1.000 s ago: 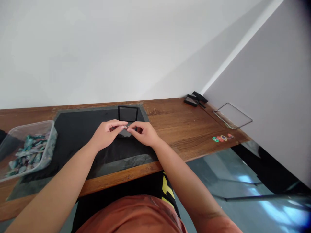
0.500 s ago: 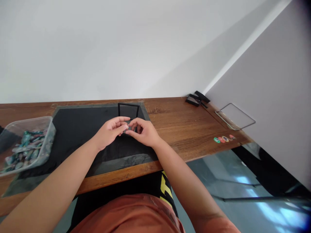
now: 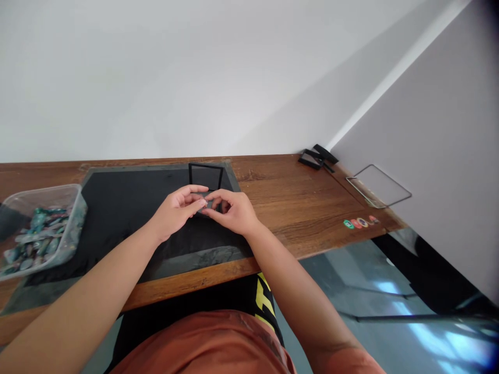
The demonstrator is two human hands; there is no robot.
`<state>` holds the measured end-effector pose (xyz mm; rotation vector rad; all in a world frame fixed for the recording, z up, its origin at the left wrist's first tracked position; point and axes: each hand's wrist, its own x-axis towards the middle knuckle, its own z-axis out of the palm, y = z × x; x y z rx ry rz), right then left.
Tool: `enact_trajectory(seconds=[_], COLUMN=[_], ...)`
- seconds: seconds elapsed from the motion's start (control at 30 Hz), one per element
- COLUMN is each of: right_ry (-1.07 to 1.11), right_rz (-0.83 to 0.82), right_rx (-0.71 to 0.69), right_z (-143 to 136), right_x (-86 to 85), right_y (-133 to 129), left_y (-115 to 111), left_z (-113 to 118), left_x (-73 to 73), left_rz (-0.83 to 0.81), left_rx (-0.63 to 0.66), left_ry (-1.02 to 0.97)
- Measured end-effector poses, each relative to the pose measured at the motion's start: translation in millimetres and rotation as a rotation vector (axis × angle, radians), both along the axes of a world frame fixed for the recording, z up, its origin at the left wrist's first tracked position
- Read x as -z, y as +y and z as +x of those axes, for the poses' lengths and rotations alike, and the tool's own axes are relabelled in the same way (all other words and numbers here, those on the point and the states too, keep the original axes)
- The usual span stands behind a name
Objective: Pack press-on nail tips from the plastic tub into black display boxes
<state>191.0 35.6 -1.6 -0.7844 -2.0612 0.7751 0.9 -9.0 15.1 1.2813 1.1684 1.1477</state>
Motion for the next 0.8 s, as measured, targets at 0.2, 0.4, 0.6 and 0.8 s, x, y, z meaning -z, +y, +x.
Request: enact_trajectory(seconds=[0.2, 0.4, 0.6, 0.8], right_ry=[0.025, 0.047, 0.031, 0.181], right_rz=[0.031, 0.049, 0.046, -0.15], right_rx=[0.03, 0.027, 0.032, -0.024], right_z=[-0.1, 0.0, 1.0, -2.4], right_x=[-1.0, -0.5, -5.6, -3.7], right_y=[-1.3, -1.1, -4.6, -2.8], left_y=[-2.4, -4.4, -5.3, -4.4], left_z=[1.1, 1.4, -1.8, -2.2], left_x=[-3.6, -6.4, -5.9, -5.6], left_rz=[0.019, -0.01, -0.018, -0.017], left_rx=[0.02, -0.028, 0.004, 0.007], left_ry=[-0.017, -0.029, -0.067, -0.119])
